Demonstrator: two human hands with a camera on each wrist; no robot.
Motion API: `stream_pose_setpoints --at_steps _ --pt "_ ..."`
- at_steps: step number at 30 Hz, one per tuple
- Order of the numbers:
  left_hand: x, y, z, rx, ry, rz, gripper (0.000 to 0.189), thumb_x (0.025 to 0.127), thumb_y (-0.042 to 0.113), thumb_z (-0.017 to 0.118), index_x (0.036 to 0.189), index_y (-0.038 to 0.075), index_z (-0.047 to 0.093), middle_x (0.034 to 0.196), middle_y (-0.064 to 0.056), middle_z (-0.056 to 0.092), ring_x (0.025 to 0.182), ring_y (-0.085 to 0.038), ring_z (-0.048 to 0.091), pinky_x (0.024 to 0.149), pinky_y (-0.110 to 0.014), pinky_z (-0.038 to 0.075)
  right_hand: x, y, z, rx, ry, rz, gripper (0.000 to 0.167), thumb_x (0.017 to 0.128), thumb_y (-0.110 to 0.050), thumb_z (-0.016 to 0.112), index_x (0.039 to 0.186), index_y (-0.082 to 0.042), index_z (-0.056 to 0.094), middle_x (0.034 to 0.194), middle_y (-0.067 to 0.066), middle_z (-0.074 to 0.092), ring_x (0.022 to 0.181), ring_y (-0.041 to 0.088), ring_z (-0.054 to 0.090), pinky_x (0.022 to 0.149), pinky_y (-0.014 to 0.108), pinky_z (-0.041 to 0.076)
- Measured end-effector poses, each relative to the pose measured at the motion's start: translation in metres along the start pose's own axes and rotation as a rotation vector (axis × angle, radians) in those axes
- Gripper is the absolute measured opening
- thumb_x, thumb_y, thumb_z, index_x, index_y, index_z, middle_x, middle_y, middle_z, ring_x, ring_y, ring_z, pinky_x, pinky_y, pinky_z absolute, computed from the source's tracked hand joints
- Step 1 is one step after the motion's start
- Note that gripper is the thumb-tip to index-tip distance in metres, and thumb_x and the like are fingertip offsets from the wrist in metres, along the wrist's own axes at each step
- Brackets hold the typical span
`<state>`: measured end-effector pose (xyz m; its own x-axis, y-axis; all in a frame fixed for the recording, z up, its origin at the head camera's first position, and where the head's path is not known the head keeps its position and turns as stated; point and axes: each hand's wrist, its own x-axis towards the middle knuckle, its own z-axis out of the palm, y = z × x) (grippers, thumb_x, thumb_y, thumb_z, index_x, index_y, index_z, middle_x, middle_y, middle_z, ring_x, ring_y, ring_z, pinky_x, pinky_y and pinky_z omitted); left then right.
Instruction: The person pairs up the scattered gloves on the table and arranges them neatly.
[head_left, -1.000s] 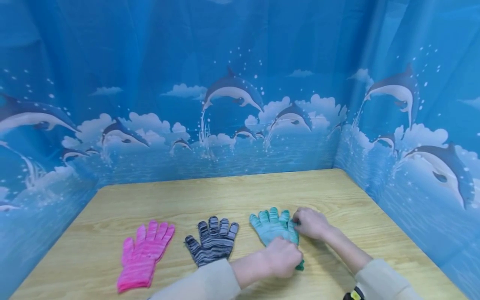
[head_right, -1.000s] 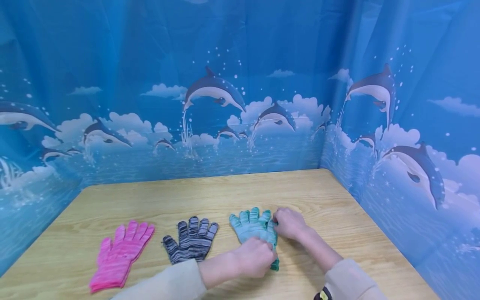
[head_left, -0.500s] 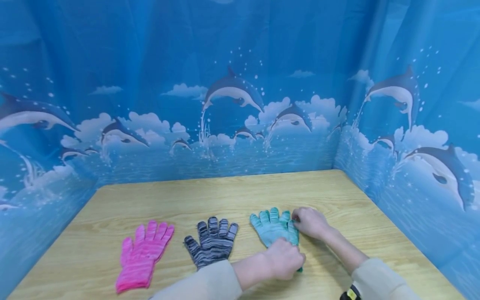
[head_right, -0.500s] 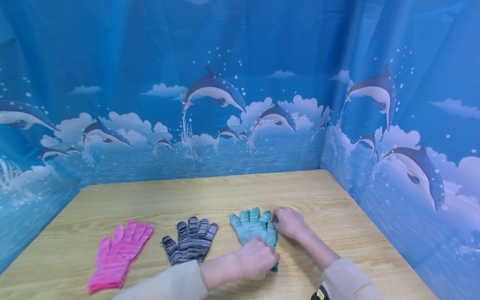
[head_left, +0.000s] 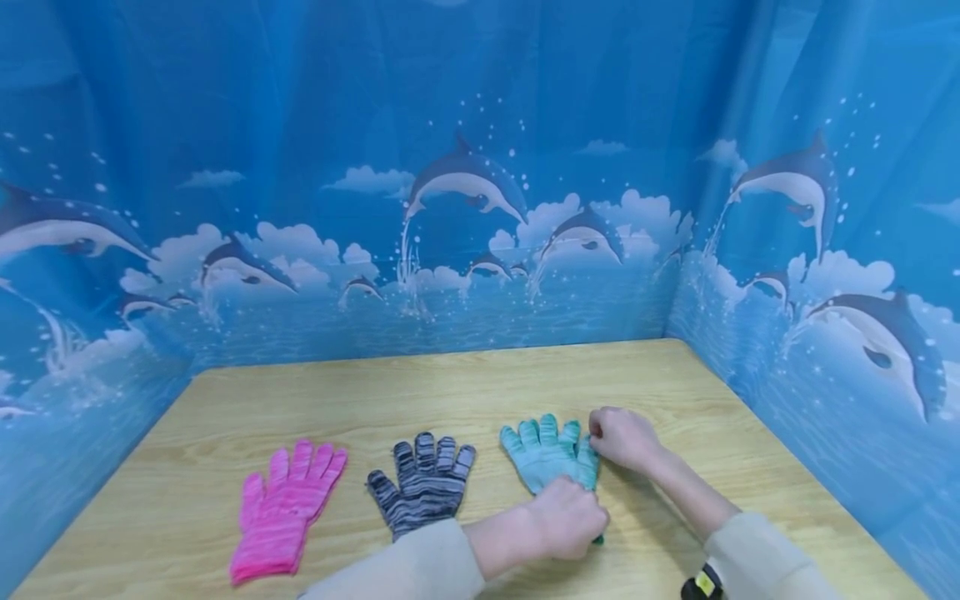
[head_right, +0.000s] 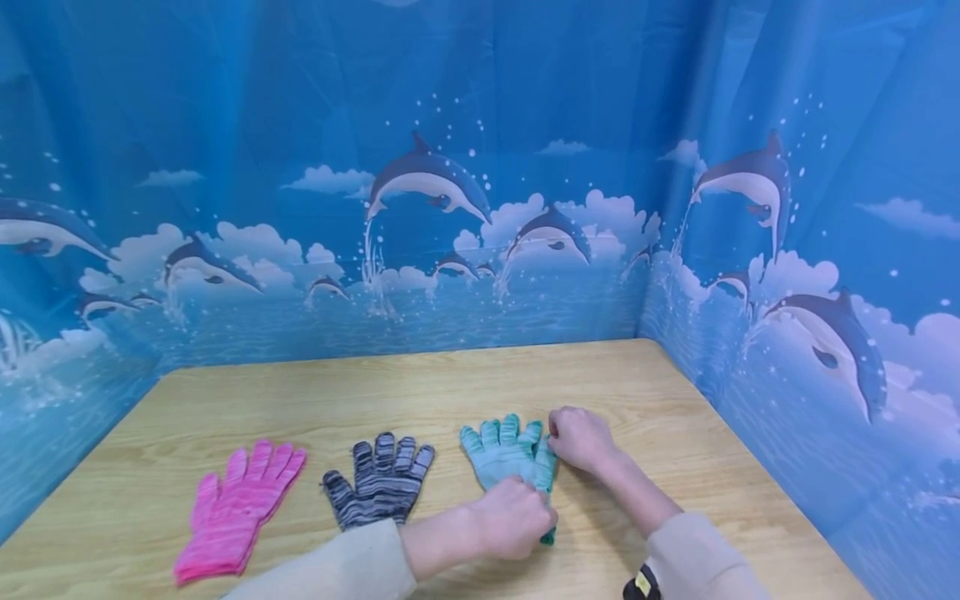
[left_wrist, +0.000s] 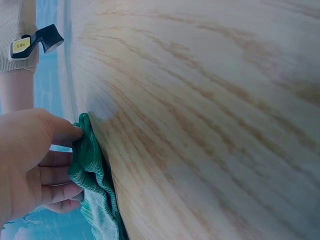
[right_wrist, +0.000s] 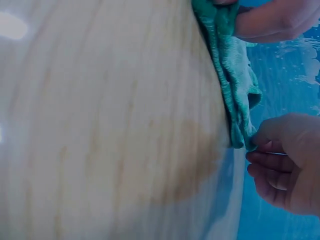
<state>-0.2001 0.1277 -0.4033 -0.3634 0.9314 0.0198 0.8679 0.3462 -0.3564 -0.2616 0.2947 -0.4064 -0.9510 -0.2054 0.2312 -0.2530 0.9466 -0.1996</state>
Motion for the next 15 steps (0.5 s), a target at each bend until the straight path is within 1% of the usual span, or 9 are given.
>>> stream_pose_setpoints --at_steps 3,5,9,12,15 --pt "-0.0001 -0.0002 0.0000 -0.003 0.006 0.002 0.014 0.074 0.026 0.070 0.066 0.026 0.059 0.058 0.011 0.051 0.050 -0.005 0.043 0.049 -0.021 0.036 0.0007 0.0019 0.0036 -0.009 -0.028 -0.010 0.013 0.075 -0.010 0.067 0.069 -0.014 0.057 0.065 -0.005 0.051 0.059 0.011 0.046 0.052 0.029 0.040" --pt "-0.0004 0.0000 0.0008 0.005 0.017 0.005 0.013 0.073 0.026 0.071 0.067 0.027 0.059 0.058 0.011 0.052 0.050 -0.005 0.044 0.049 -0.021 0.036 0.0005 0.0031 0.0067 -0.008 -0.031 -0.018 0.012 0.076 -0.010 0.067 0.070 -0.014 0.058 0.065 -0.005 0.051 0.059 0.011 0.047 0.053 0.029 0.040" --pt "-0.0016 -0.0002 0.0006 -0.005 0.009 0.011 0.011 0.073 0.026 0.071 0.069 0.027 0.061 0.059 0.011 0.051 0.052 -0.004 0.045 0.051 -0.021 0.036 0.0001 0.0036 0.0086 0.001 -0.029 -0.015 0.004 0.076 -0.010 0.067 0.078 -0.011 0.063 0.070 -0.003 0.056 0.064 0.013 0.052 0.056 0.032 0.044" --pt "-0.0024 -0.0009 -0.0003 -0.017 0.003 0.011 0.010 0.072 0.025 0.071 0.071 0.028 0.062 0.061 0.012 0.052 0.054 -0.004 0.046 0.053 -0.020 0.037 0.0000 0.0021 0.0072 0.005 -0.033 -0.003 0.009 0.076 -0.011 0.068 0.084 -0.008 0.066 0.073 -0.001 0.059 0.067 0.014 0.055 0.059 0.034 0.046" --pt "-0.0032 -0.0018 -0.0002 -0.009 0.013 0.009 0.009 0.071 0.026 0.071 0.071 0.029 0.063 0.062 0.012 0.053 0.054 -0.004 0.047 0.052 -0.020 0.037 -0.0003 -0.0003 0.0060 0.004 -0.034 -0.003 0.008 0.076 -0.012 0.070 0.082 -0.009 0.065 0.071 -0.002 0.058 0.065 0.014 0.055 0.058 0.033 0.046"
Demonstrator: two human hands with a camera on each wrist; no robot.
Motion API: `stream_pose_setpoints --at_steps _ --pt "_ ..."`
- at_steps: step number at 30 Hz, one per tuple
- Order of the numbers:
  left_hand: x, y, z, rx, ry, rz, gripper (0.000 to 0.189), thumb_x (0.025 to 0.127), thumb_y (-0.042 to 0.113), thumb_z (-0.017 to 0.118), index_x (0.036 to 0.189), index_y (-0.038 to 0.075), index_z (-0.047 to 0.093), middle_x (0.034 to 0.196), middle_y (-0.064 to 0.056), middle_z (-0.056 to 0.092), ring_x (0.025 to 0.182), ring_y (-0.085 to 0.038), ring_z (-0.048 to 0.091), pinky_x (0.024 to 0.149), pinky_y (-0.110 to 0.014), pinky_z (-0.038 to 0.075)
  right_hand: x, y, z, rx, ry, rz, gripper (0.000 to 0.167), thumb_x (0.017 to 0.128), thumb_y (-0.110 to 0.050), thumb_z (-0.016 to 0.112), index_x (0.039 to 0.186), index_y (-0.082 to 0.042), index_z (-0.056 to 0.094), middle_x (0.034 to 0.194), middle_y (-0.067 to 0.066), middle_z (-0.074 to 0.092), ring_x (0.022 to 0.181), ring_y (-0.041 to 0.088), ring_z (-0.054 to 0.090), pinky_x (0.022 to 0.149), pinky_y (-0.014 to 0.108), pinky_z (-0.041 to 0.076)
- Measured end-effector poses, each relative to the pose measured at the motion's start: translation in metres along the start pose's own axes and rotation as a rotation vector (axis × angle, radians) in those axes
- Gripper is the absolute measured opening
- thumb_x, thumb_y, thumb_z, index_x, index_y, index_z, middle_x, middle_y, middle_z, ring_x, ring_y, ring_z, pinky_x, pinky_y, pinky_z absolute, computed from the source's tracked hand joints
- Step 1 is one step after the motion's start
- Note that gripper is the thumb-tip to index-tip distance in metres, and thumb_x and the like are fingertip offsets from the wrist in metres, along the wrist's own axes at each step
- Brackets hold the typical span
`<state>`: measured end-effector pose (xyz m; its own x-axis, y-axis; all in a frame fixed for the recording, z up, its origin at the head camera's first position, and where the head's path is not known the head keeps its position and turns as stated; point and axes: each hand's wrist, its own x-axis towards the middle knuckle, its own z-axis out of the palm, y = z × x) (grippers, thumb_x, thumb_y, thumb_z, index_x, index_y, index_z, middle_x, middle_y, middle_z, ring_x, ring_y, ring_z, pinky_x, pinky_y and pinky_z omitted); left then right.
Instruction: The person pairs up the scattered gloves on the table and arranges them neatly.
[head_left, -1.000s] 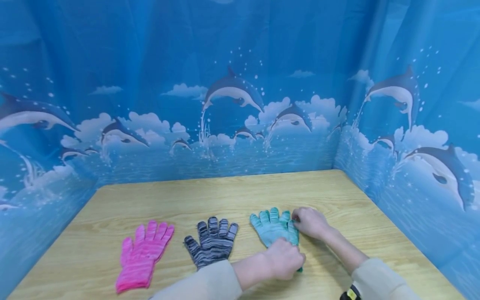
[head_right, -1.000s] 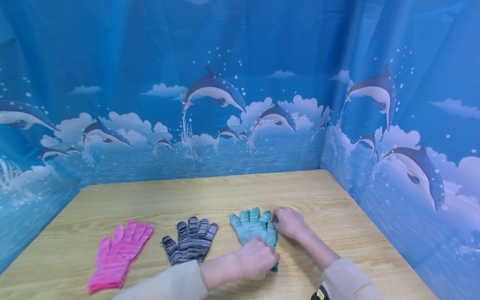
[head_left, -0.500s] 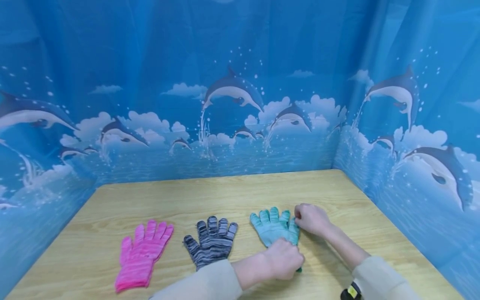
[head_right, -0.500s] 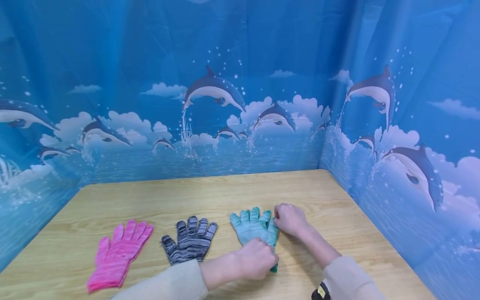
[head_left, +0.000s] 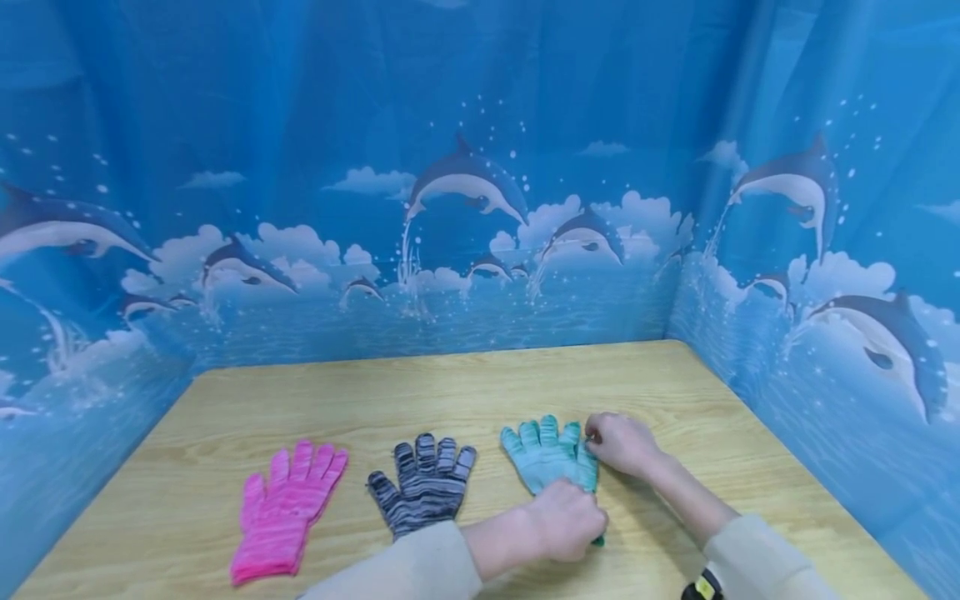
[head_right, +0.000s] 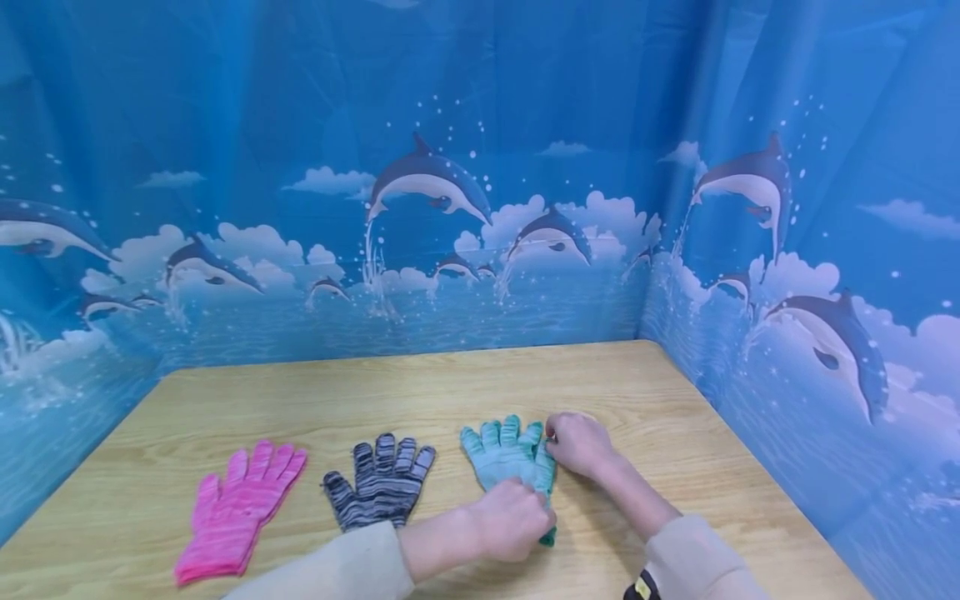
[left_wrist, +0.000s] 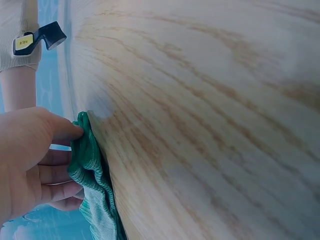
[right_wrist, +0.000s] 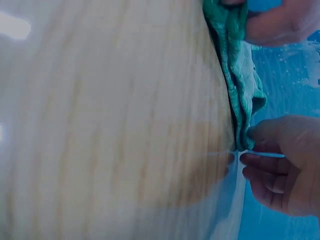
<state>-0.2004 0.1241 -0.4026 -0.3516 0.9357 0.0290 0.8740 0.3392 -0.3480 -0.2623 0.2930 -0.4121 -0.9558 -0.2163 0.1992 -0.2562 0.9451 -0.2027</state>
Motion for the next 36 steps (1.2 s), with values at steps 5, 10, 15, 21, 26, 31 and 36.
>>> stream_pose_setpoints --at_steps 5,10,15,21,26,31,36 --pt "0.000 0.000 0.001 0.012 0.017 0.003 0.011 0.071 0.027 0.072 0.070 0.028 0.061 0.062 0.011 0.052 0.054 -0.004 0.047 0.050 -0.020 0.037 -0.002 -0.001 -0.003 0.031 0.037 0.007 0.005 0.077 -0.009 0.068 0.076 -0.012 0.063 0.070 -0.003 0.055 0.063 0.012 0.051 0.055 0.031 0.043" --pt "-0.001 0.000 0.001 0.023 0.045 0.021 0.009 0.071 0.025 0.071 0.071 0.027 0.062 0.062 0.011 0.052 0.053 -0.004 0.046 0.047 -0.020 0.036 -0.003 -0.001 -0.008 0.083 0.064 0.032 0.007 0.074 -0.003 0.064 0.076 -0.009 0.063 0.067 -0.002 0.055 0.060 0.013 0.049 0.056 0.031 0.044" --pt "-0.001 -0.001 0.001 0.030 0.038 0.018 0.008 0.070 0.024 0.070 0.071 0.027 0.063 0.062 0.012 0.051 0.053 -0.003 0.046 0.047 -0.019 0.036 -0.002 0.001 -0.005 0.031 0.074 -0.016 0.008 0.073 -0.003 0.064 0.076 -0.010 0.065 0.067 -0.003 0.057 0.062 0.013 0.053 0.058 0.033 0.046" --pt "-0.001 0.000 0.001 0.005 0.015 0.017 0.009 0.072 0.023 0.070 0.071 0.026 0.062 0.062 0.012 0.052 0.054 -0.003 0.045 0.048 -0.018 0.036 -0.002 0.003 0.005 -0.013 0.101 -0.044 0.009 0.073 -0.003 0.065 0.080 -0.008 0.066 0.072 -0.001 0.060 0.066 0.017 0.057 0.058 0.034 0.048" --pt "-0.004 0.002 0.001 0.016 0.025 -0.009 0.009 0.071 0.025 0.071 0.074 0.027 0.063 0.067 0.011 0.054 0.058 -0.004 0.049 0.050 -0.020 0.038 -0.006 0.001 0.001 -0.003 0.084 -0.097 0.014 0.073 -0.005 0.069 0.086 -0.008 0.067 0.081 0.002 0.062 0.074 0.020 0.060 0.062 0.035 0.049" --pt "-0.009 0.004 0.002 0.026 0.016 -0.032 0.009 0.080 0.029 0.066 0.088 0.025 0.063 0.079 0.008 0.055 0.071 -0.007 0.052 0.058 -0.023 0.042 -0.009 0.002 -0.004 -0.012 0.016 -0.204 0.013 0.077 -0.009 0.071 0.089 -0.009 0.067 0.085 -0.001 0.059 0.077 0.018 0.058 0.065 0.034 0.049" --pt "-0.014 0.008 0.004 0.086 0.027 -0.003 0.018 0.086 0.034 0.060 0.100 0.023 0.061 0.089 0.008 0.053 0.081 -0.008 0.051 0.061 -0.023 0.044 -0.010 0.004 0.000 -0.029 0.000 -0.236 0.013 0.079 -0.010 0.070 0.091 -0.009 0.066 0.085 -0.002 0.057 0.079 0.017 0.058 0.067 0.033 0.049"
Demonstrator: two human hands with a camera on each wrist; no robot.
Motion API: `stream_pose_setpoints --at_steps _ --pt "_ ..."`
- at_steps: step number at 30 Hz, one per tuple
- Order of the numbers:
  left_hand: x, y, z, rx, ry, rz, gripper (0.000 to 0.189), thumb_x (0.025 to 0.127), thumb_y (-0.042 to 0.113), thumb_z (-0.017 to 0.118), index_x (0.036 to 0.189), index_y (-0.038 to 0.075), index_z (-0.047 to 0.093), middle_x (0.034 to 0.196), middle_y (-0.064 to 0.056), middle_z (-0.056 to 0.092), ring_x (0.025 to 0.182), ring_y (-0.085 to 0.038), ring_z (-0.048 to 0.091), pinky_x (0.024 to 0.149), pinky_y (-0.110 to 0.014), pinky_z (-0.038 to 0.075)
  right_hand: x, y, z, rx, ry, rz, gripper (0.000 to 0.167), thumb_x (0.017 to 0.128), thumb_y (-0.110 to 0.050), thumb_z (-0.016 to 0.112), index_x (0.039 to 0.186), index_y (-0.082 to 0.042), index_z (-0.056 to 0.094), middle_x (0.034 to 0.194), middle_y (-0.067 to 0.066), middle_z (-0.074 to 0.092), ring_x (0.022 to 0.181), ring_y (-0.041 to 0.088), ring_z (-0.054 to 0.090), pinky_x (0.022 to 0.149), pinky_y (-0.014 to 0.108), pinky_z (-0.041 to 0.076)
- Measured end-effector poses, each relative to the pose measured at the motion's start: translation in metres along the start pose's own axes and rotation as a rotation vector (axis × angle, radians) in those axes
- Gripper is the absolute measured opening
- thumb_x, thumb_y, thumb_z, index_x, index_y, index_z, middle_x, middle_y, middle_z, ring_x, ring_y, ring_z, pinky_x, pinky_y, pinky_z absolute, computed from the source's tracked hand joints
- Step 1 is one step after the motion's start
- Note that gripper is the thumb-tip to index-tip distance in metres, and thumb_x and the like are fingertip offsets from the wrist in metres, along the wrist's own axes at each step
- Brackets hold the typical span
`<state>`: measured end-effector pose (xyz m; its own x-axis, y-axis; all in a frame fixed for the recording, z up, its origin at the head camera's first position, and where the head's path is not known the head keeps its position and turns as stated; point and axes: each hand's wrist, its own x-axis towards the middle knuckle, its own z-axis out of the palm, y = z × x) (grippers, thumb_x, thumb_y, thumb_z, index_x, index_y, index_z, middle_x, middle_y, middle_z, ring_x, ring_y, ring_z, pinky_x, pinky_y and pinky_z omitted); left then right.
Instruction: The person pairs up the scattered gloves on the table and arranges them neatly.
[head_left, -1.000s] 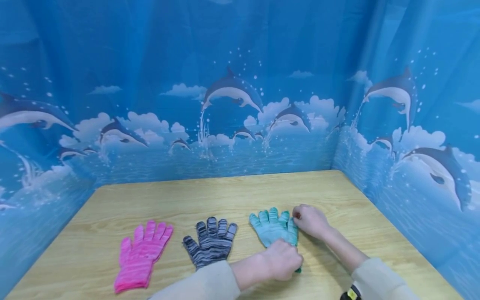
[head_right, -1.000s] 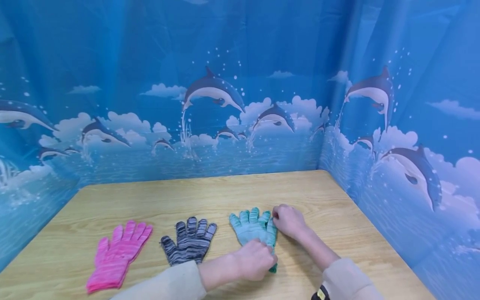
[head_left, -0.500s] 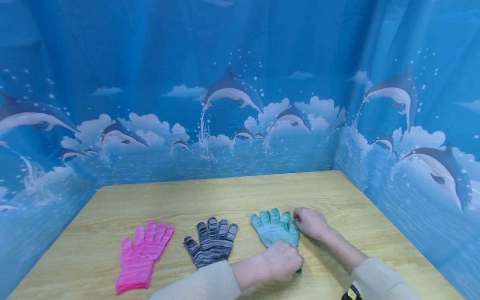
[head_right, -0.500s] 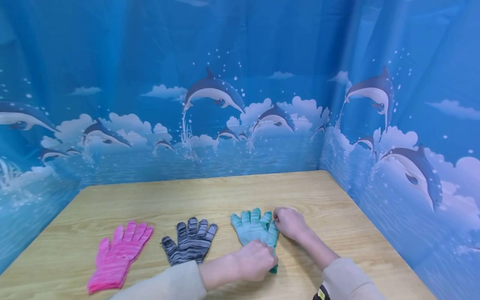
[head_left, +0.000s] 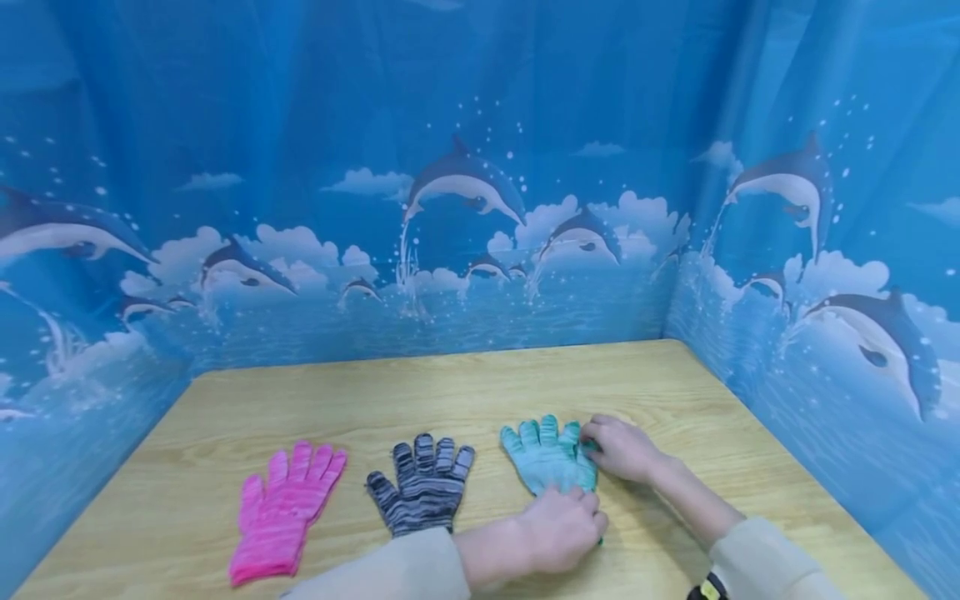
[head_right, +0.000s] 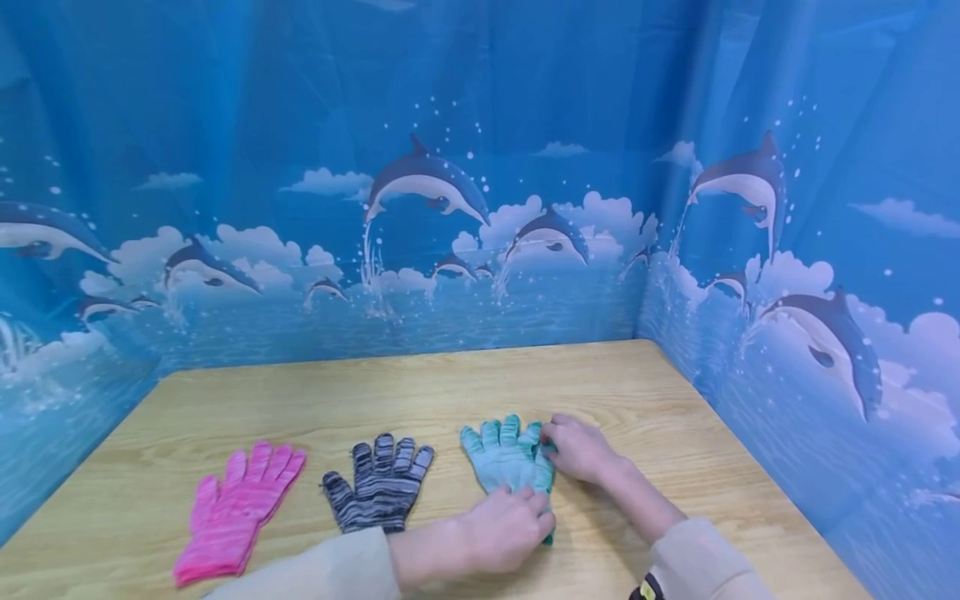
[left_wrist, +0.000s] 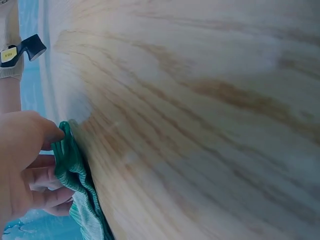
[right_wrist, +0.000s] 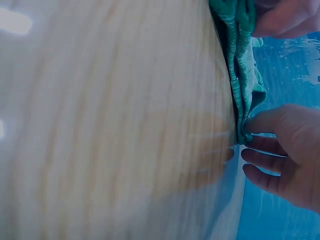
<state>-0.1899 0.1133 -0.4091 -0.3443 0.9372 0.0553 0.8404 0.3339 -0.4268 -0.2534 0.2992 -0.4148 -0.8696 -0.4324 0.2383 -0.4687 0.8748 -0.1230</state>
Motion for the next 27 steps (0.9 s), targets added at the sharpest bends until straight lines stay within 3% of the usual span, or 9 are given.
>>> stream_pose_setpoints --at_steps 8,15,19,27 --pt "-0.005 -0.001 0.007 0.096 0.007 0.083 0.025 0.087 0.037 0.057 0.108 0.024 0.058 0.098 0.009 0.053 0.085 -0.006 0.048 0.061 -0.021 0.043 0.000 0.001 0.002 -0.029 0.007 -0.039 0.010 0.079 -0.009 0.069 0.089 -0.009 0.066 0.084 -0.002 0.056 0.076 0.017 0.058 0.063 0.032 0.049" --pt "-0.009 -0.008 0.008 0.136 -0.026 0.178 0.034 0.097 0.034 0.042 0.126 0.021 0.052 0.117 0.009 0.052 0.098 -0.005 0.049 0.071 -0.020 0.046 0.001 0.002 0.002 -0.047 0.016 -0.076 0.011 0.078 -0.003 0.068 0.087 -0.010 0.065 0.083 -0.002 0.055 0.074 0.018 0.059 0.060 0.031 0.048" --pt "-0.012 -0.009 0.007 0.126 -0.042 0.193 0.035 0.097 0.035 0.041 0.128 0.022 0.049 0.116 0.009 0.052 0.101 -0.005 0.049 0.075 -0.021 0.046 0.002 0.004 0.002 -0.048 0.003 -0.081 0.012 0.078 -0.001 0.069 0.085 -0.010 0.065 0.082 -0.002 0.055 0.073 0.017 0.059 0.059 0.030 0.048" --pt "-0.013 -0.008 0.006 0.088 -0.039 0.183 0.037 0.091 0.038 0.049 0.124 0.024 0.050 0.109 0.012 0.053 0.095 -0.004 0.049 0.069 -0.021 0.046 0.002 0.004 0.003 -0.097 0.032 -0.081 0.010 0.076 -0.002 0.068 0.082 -0.009 0.064 0.077 -0.001 0.055 0.068 0.018 0.058 0.057 0.031 0.047"
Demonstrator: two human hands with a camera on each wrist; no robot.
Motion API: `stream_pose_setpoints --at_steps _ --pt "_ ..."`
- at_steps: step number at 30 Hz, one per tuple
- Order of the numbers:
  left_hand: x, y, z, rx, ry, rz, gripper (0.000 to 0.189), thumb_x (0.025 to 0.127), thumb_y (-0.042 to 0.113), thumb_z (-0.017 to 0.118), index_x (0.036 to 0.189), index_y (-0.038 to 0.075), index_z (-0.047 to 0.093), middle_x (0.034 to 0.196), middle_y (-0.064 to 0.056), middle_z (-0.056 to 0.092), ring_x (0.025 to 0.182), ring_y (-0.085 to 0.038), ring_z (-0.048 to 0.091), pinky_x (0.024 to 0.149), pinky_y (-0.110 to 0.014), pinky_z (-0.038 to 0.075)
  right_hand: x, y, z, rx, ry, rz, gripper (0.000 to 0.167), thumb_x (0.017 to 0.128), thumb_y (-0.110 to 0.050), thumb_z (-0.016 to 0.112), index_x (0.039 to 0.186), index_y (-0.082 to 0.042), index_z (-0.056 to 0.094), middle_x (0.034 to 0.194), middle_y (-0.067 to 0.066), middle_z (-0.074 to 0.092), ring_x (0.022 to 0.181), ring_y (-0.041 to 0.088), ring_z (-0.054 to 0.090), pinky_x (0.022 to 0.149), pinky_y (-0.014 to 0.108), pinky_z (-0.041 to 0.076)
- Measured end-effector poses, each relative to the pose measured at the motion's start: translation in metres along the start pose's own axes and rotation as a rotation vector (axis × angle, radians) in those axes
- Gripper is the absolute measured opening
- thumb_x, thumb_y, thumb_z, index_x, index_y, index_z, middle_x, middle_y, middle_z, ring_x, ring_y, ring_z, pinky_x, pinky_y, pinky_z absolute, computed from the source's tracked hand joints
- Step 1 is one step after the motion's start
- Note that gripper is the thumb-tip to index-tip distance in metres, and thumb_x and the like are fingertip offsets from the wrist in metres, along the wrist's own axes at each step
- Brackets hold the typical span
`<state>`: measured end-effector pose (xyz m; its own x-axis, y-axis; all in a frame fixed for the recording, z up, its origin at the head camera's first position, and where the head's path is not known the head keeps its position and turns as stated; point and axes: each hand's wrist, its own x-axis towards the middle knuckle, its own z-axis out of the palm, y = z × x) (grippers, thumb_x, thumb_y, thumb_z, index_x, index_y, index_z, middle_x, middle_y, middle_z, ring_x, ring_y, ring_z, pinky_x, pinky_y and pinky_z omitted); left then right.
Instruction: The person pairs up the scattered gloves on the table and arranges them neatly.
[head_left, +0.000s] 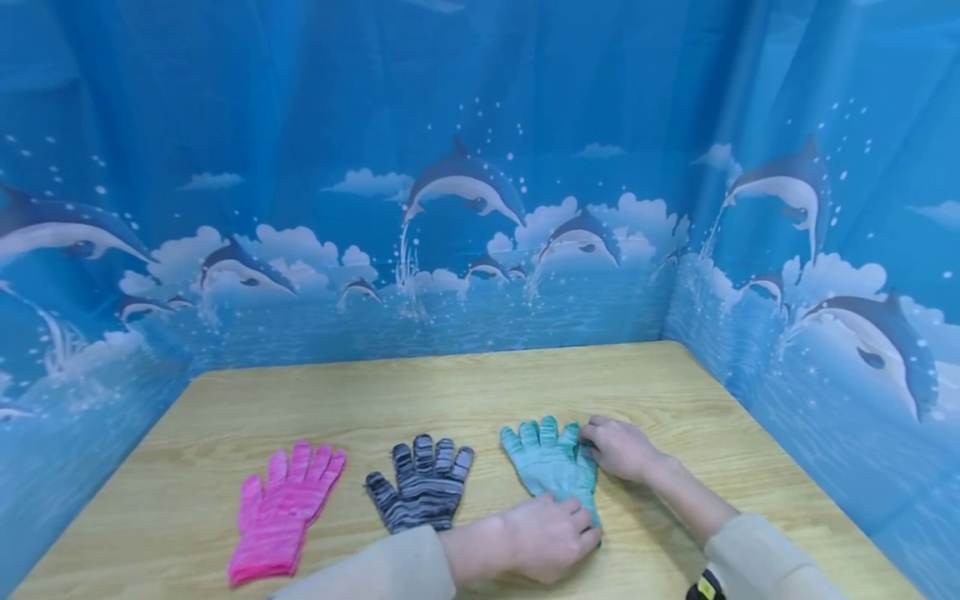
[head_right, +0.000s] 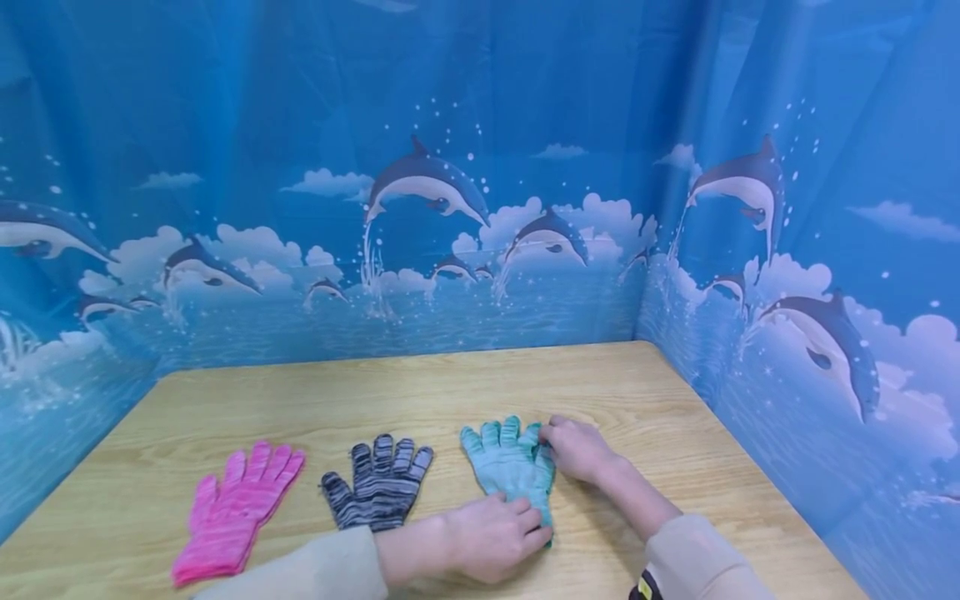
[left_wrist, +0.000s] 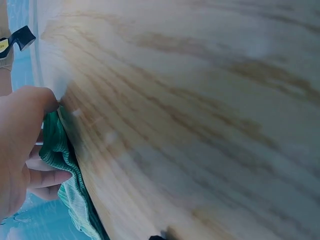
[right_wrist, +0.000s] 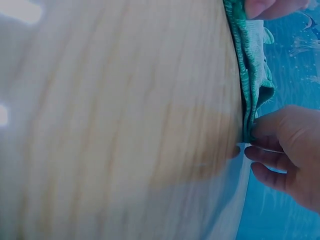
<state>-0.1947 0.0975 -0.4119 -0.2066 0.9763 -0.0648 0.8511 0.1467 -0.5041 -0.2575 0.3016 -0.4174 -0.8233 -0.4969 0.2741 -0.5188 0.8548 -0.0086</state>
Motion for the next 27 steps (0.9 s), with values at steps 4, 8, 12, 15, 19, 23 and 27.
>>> stream_pose_setpoints --at_steps 4,8,12,15,19,23,27 --pt "0.000 0.000 0.001 -0.015 -0.003 -0.006 0.039 0.091 0.041 0.049 0.126 0.024 0.050 0.109 0.012 0.052 0.097 -0.004 0.048 0.070 -0.020 0.045 -0.001 0.001 -0.001 -0.030 0.014 0.023 0.011 0.074 -0.003 0.068 0.078 -0.011 0.063 0.074 -0.002 0.054 0.064 0.017 0.057 0.053 0.030 0.045" --pt "0.000 0.000 0.002 -0.006 -0.002 -0.012 0.041 0.091 0.043 0.047 0.128 0.025 0.049 0.112 0.012 0.052 0.099 -0.004 0.048 0.073 -0.020 0.045 0.001 0.002 -0.002 -0.013 0.023 0.042 0.011 0.074 -0.002 0.068 0.078 -0.011 0.063 0.074 -0.002 0.056 0.065 0.017 0.058 0.054 0.029 0.046" --pt "-0.001 -0.001 0.002 -0.021 -0.001 -0.010 0.043 0.091 0.044 0.048 0.129 0.024 0.048 0.113 0.012 0.052 0.100 -0.004 0.048 0.074 -0.021 0.045 0.009 0.001 -0.004 0.065 0.022 0.145 0.008 0.076 -0.003 0.067 0.081 -0.009 0.065 0.075 -0.002 0.058 0.068 0.016 0.059 0.057 0.030 0.047" --pt "-0.001 -0.001 0.003 -0.029 0.012 -0.007 0.043 0.090 0.044 0.049 0.128 0.024 0.050 0.110 0.012 0.053 0.098 -0.004 0.048 0.072 -0.020 0.045 0.019 0.000 -0.005 0.120 -0.004 0.253 0.005 0.079 -0.007 0.066 0.084 -0.008 0.066 0.075 -0.001 0.059 0.069 0.016 0.058 0.059 0.032 0.047" --pt "-0.002 -0.002 0.003 -0.036 0.016 -0.006 0.043 0.091 0.043 0.049 0.129 0.024 0.050 0.110 0.011 0.054 0.099 -0.003 0.049 0.071 -0.020 0.045 0.030 -0.002 -0.005 0.173 -0.086 0.365 0.012 0.080 -0.017 0.068 0.087 -0.007 0.066 0.076 0.000 0.060 0.069 0.016 0.056 0.058 0.033 0.046" --pt "-0.001 -0.003 0.002 -0.063 -0.006 -0.009 0.045 0.091 0.044 0.048 0.132 0.024 0.048 0.115 0.011 0.052 0.102 -0.003 0.048 0.076 -0.021 0.045 0.036 -0.004 -0.002 0.196 -0.140 0.424 0.021 0.079 -0.022 0.071 0.091 -0.006 0.066 0.077 0.001 0.061 0.070 0.017 0.057 0.058 0.034 0.045" --pt "0.000 -0.003 0.002 -0.065 -0.010 -0.014 0.046 0.091 0.044 0.048 0.132 0.025 0.047 0.115 0.011 0.052 0.102 -0.003 0.047 0.076 -0.022 0.045 0.039 -0.004 0.003 0.211 -0.116 0.416 0.016 0.078 -0.014 0.069 0.092 -0.006 0.066 0.075 0.000 0.058 0.068 0.016 0.054 0.058 0.033 0.044"
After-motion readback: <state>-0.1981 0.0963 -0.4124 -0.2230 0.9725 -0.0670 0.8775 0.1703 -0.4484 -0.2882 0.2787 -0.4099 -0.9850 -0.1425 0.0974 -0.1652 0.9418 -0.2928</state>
